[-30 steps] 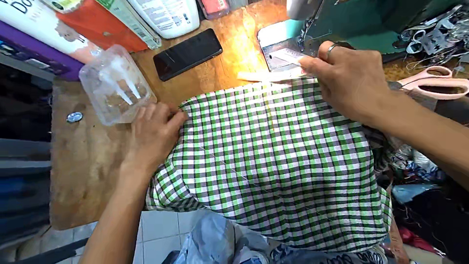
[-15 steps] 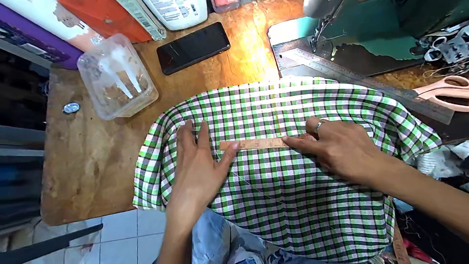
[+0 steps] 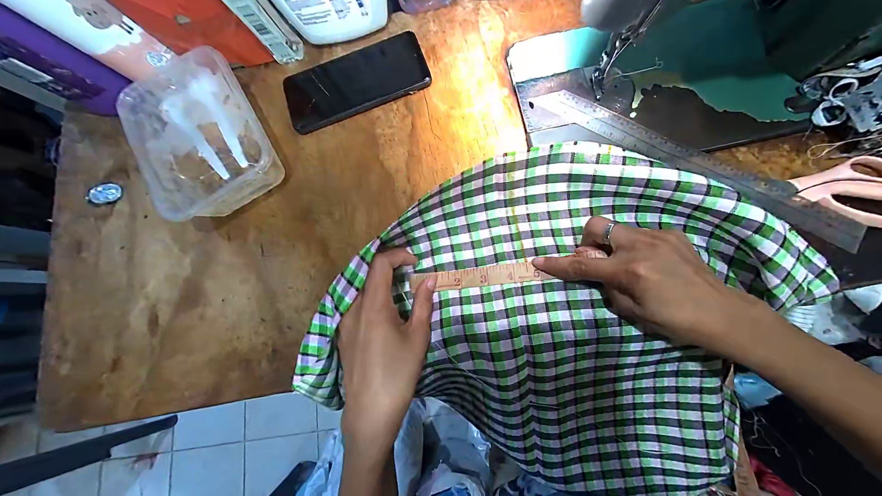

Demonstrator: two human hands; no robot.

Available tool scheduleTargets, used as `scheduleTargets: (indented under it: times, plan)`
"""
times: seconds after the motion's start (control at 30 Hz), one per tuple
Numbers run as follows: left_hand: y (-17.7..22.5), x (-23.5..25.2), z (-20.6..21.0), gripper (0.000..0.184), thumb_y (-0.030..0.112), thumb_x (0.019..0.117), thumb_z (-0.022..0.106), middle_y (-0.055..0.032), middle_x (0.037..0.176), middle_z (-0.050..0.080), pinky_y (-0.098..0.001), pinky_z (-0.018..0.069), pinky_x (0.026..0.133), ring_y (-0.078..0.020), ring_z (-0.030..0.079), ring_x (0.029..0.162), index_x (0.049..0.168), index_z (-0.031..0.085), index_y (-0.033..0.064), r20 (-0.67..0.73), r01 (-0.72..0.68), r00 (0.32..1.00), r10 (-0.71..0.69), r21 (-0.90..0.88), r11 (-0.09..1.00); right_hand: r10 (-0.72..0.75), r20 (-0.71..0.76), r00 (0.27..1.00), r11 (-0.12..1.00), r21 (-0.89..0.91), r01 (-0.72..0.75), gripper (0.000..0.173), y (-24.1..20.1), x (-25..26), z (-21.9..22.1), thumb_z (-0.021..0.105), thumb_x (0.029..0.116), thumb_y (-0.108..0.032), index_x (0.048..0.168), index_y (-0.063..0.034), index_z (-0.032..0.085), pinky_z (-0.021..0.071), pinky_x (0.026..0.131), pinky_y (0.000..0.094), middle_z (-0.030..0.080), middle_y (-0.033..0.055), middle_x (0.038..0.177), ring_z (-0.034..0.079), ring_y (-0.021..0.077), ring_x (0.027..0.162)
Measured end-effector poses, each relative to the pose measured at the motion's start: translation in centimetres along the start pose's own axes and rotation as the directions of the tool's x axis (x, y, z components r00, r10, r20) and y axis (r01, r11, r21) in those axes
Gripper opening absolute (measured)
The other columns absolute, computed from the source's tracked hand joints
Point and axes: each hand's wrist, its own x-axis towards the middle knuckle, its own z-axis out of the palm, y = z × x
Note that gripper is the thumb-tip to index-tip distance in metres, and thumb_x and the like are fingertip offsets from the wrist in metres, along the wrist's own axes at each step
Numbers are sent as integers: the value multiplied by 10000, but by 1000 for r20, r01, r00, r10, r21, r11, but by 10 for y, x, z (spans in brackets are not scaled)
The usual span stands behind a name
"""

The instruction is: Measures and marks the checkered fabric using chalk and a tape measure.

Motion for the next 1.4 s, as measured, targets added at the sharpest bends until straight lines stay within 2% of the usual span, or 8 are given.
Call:
scheduleTargets:
  times: [0.07,0.2,0.4,0.6,0.9,1.13,1.27,1.4]
  plan:
    - [-12,-2,1,361,305,977,645,-103,1158,709,-416,531,846,-200,679,1038,1275,621,103,17,-13,1000,14,-72,997,4,4,1000,1000,18,-4,482,2,-1,-1,455,969,-119,1278,-352,743,357,468,289,555,29,856,516,130,598]
    - [-23,-3,3,241,299,959,651,-99,1305,656,-314,512,954,-141,603,1237,1090,733,113,34,-55,998,62,-181,982,-10,28,1000,1000,21,10,492,5,-2,-3,455,962,-114,1283,-356,739,377,476,286,568,36,879,535,132,616]
    - [-26,-1,-1,225,189,993,573,-66,1399,614,-160,505,938,-34,586,1248,1047,791,189,102,-166,975,195,-244,956,-46,35,998,999,22,45,474,8,0,-6,470,963,-121,1290,-332,739,361,464,271,550,39,866,518,126,602]
    - [-44,8,-11,295,117,982,562,-113,1321,649,-258,439,1063,-139,555,1300,1123,806,203,138,-402,889,437,-224,888,-56,33,998,998,41,54,461,12,0,-9,466,963,-114,1260,-309,758,364,462,262,558,32,865,513,114,600]
    - [-55,20,-12,331,100,976,528,-76,1203,695,-276,412,1104,-169,546,1307,1161,791,178,170,-496,820,547,-267,826,-83,52,995,996,35,82,473,17,-1,-14,466,936,-141,1280,-303,747,313,452,230,536,5,860,462,69,585]
    - [-58,21,-10,292,170,1006,563,-52,1215,701,-316,393,1136,-189,533,1333,1205,769,228,165,-498,815,556,-290,817,-34,81,996,997,79,28,448,11,6,-16,500,997,-559,1143,-256,797,320,474,212,571,-26,887,490,38,608]
    - [-57,20,-10,271,183,1001,591,-60,1230,699,-308,392,1140,-188,526,1348,1206,764,219,163,-499,814,557,-293,816,-32,72,997,997,70,27,279,3,13,-15,541,1015,-358,1021,-213,779,345,478,222,561,-44,805,508,52,594]
    - [-57,19,-9,292,242,1032,557,-28,1297,678,-316,383,1133,-183,508,1359,1277,714,213,173,-538,785,596,-287,792,-82,135,987,991,116,67,342,4,16,-18,466,1056,-300,1241,-304,753,326,474,217,533,-54,799,479,43,592]
